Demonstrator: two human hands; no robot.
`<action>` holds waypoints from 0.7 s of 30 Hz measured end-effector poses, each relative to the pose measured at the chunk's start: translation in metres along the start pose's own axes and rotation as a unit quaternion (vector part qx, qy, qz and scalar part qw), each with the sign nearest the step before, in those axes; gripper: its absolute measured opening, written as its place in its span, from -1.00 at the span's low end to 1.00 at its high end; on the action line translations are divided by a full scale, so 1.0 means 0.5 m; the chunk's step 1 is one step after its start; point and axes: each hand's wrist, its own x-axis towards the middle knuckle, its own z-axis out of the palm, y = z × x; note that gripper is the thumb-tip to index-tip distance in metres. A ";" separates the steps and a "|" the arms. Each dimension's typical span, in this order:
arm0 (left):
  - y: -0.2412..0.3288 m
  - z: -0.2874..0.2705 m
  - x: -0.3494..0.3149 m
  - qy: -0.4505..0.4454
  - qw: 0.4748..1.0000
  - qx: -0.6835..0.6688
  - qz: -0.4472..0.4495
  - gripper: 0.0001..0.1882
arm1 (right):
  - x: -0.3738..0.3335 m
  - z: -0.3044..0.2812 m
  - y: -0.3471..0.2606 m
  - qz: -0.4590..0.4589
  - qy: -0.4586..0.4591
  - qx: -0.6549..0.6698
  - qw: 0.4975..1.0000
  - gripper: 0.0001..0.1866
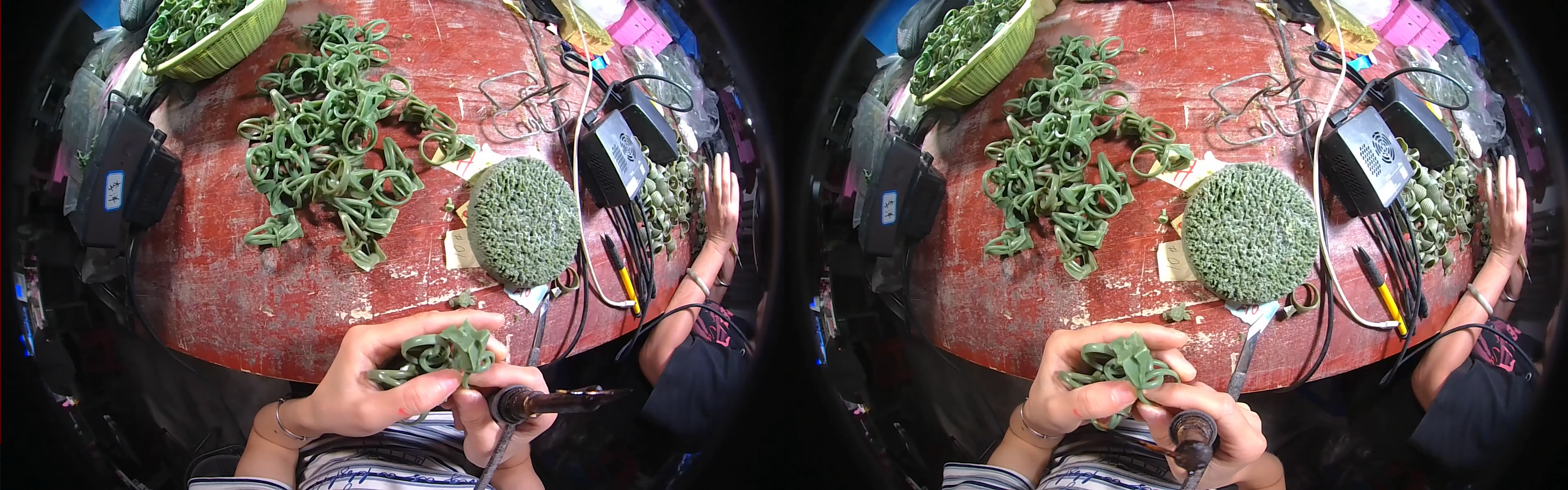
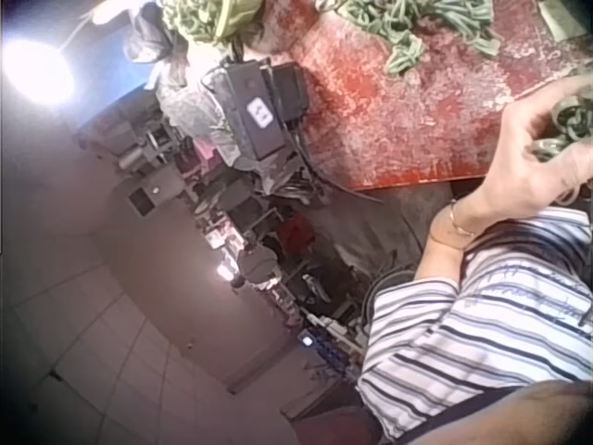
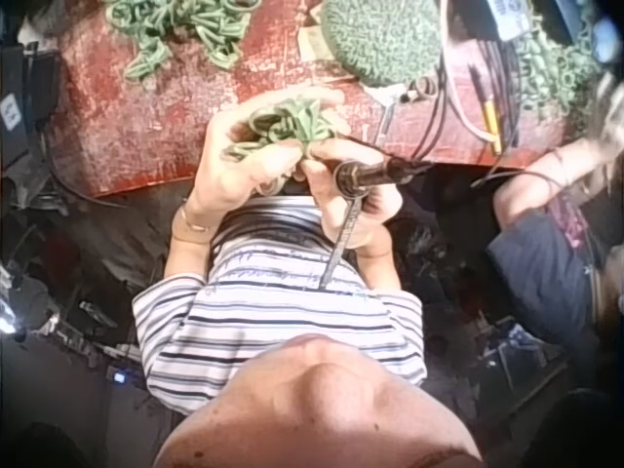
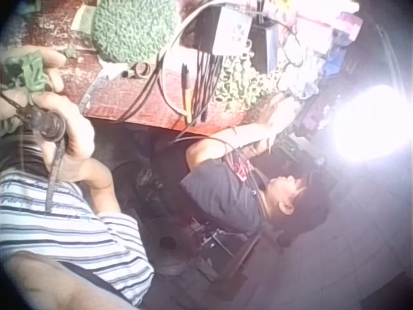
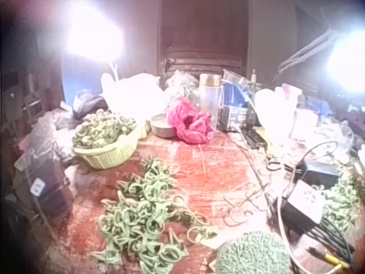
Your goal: Use a heated wax carving tool to melt and join green wax components into a larger assembly.
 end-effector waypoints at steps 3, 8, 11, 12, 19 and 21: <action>0.003 0.000 -0.001 0.002 1.000 -0.002 0.004 -0.55 | 0.005 0.004 -0.008 0.014 0.004 0.007 1.000 -0.74; -0.001 -0.004 -0.003 0.004 1.000 -0.014 0.012 -0.56 | 0.009 -0.011 0.001 -0.072 -0.050 -0.122 0.989 -0.73; -0.003 -0.006 -0.002 0.001 1.000 -0.013 0.014 -0.56 | 0.005 -0.005 0.003 -0.075 -0.041 -0.142 0.986 -0.72; -0.003 -0.007 -0.001 0.000 1.000 -0.011 0.016 -0.57 | 0.004 0.002 0.006 -0.068 -0.018 -0.089 0.994 -0.72; 0.008 0.013 0.000 0.089 0.996 -0.011 -0.012 -0.49 | 0.005 0.004 0.006 -0.068 -0.014 -0.055 0.996 -0.73; 0.004 0.010 0.001 0.087 0.996 -0.007 -0.004 -0.49 | 0.004 0.002 0.010 -0.067 -0.009 -0.063 0.996 -0.73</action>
